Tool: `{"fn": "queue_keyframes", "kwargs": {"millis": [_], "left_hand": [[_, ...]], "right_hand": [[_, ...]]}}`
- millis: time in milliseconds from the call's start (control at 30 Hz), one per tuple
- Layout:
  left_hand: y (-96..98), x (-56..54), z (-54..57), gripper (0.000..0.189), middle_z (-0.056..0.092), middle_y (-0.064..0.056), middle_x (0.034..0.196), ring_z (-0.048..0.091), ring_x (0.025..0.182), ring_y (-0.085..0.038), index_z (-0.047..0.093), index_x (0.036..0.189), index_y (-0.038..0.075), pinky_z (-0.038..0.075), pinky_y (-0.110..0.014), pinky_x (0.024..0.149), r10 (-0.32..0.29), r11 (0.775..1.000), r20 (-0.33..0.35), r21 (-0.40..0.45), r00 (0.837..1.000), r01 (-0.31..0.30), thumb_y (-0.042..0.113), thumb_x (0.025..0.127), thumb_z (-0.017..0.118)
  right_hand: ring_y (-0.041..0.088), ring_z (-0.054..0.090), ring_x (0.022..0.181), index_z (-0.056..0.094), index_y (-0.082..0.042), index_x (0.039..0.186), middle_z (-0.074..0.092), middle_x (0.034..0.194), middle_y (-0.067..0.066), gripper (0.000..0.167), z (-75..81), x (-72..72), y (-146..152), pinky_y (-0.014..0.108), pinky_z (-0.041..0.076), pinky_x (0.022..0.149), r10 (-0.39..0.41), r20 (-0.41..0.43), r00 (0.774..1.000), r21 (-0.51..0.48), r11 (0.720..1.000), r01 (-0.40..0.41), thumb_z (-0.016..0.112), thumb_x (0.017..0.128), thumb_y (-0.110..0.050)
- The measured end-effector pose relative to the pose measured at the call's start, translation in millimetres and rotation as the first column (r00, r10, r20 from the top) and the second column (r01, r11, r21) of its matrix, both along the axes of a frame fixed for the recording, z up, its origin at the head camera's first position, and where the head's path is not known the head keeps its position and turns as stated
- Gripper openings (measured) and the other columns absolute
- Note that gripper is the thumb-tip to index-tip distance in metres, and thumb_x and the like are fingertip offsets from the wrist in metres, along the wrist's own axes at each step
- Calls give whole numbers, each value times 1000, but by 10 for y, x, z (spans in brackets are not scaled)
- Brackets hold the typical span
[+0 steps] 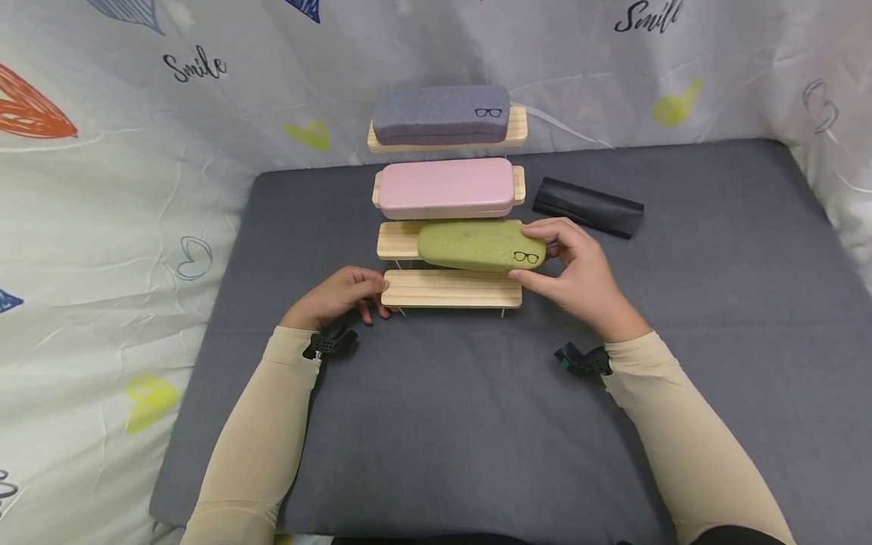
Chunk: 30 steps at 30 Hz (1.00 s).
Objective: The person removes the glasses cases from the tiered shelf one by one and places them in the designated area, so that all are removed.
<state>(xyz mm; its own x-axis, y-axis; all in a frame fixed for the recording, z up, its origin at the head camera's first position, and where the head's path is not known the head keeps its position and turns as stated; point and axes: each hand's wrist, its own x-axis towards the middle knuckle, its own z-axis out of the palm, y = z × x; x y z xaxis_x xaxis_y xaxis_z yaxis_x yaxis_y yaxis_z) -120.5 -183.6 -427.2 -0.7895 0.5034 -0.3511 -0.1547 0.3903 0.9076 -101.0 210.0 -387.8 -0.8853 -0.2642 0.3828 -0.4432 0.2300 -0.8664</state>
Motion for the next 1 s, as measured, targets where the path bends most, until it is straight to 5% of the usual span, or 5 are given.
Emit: {"fn": "queue_keyframes", "kwargs": {"millis": [500,800,1000], "left_hand": [[8,0,9,33,76,-11,86,73,78,-22,77,103,0,61,-35,62,1,1000,0,-12,1000,-1,26,107,57],[-25,6,28,32,76,-10,84,73,75,-21,77,102,0,60,-34,61,24,1000,-8,12,1000,-24,25,107,58],[-12,6,7,32,78,-11,88,73,76,-21,77,103,-1,60,-33,60,-4,1000,-11,30,1000,4,25,107,58]], "right_hand": [[14,64,115,65,17,117,64,126,8,56,35,-57,220,18,53,94,116,-17,993,-101,988,-117,84,65,29],[17,64,113,66,17,116,66,125,8,60,78,-130,268,19,54,93,111,12,994,-114,987,-109,81,61,34],[15,65,116,67,18,116,66,125,6,60,41,10,350,18,52,97,55,17,998,-132,990,-52,81,60,35]]}}
